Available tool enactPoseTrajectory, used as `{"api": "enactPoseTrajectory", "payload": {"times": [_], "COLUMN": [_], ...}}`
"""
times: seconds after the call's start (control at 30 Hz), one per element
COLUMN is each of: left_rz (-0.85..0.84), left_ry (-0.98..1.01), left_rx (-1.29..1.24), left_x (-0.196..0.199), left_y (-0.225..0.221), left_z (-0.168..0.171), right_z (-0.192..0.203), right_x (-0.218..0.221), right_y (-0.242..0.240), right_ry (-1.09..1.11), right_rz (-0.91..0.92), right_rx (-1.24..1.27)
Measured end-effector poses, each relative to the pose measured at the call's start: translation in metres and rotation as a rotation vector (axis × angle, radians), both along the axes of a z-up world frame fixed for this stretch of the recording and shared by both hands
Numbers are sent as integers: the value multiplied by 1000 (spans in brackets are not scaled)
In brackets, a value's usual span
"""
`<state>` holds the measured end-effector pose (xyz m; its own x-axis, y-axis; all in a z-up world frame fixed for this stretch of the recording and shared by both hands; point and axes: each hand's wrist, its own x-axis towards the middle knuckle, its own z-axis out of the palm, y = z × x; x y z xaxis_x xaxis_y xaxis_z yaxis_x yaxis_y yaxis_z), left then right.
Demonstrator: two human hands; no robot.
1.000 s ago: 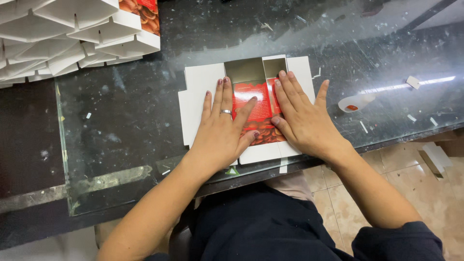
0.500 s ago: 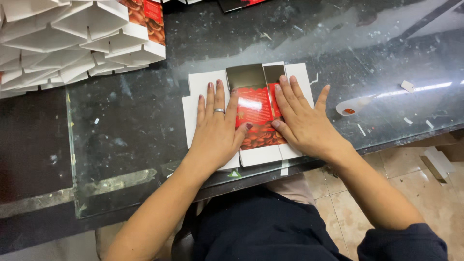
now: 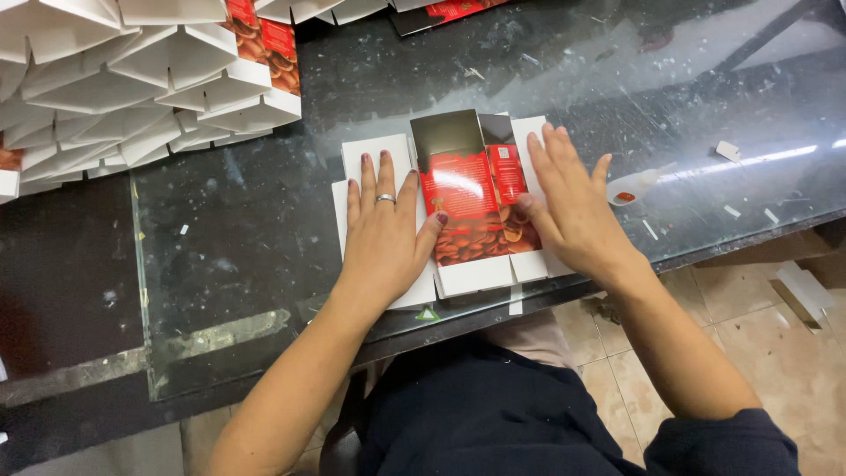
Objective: The person assembles small rectangular boxes by applying glue to printed inserts and folding the cardboard flaps to form the box shape. Completed boxes are stacked on the left side of the table.
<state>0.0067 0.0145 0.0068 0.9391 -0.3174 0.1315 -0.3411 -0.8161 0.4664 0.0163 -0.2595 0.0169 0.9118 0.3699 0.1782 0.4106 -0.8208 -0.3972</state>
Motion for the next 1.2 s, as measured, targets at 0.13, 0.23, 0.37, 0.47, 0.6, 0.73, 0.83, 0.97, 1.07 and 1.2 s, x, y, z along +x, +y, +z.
{"api": "enactPoseTrajectory", "payload": {"times": [0.13, 0.23, 0.37, 0.47, 0.6, 0.73, 0.83, 0.97, 1.07, 1.2], "left_rz": [6, -11, -42, -42, -42, -82, -54, 26, 80, 105], "left_ry": [-4, 9, 23, 17, 11, -25, 117, 97, 71, 20], "left_rx": [-32, -89, -217, -237, -252, -290, -639, -947, -1088, -1180], "left_x": [0, -2, -2, -1, -1, -9, -29, -58, -71, -75], "left_y": [-1, -3, -5, -6, -7, -8, -18, -35, -45, -53], "left_z": [4, 9, 7, 1, 7, 10, 24, 36, 34, 38], "right_z": [-24, -12, -4, -7, -6, -2, 6, -3, -7, 15], "right_x": [-3, -17, -29, -34, -37, -46, -60, -70, -80, -87], "right_y": [-19, -11, -3, -2, 1, 5, 14, 19, 20, 27], "right_ry": [-237, -117, 43, 31, -59, -108, 74, 271, 291, 281], "right_rz": [-95, -164, -187, -181, -148, -123, -135, -30, -19, -15], "right_rx": [32, 18, 154, 210, 234, 269, 556, 1081, 1231, 1245]}}
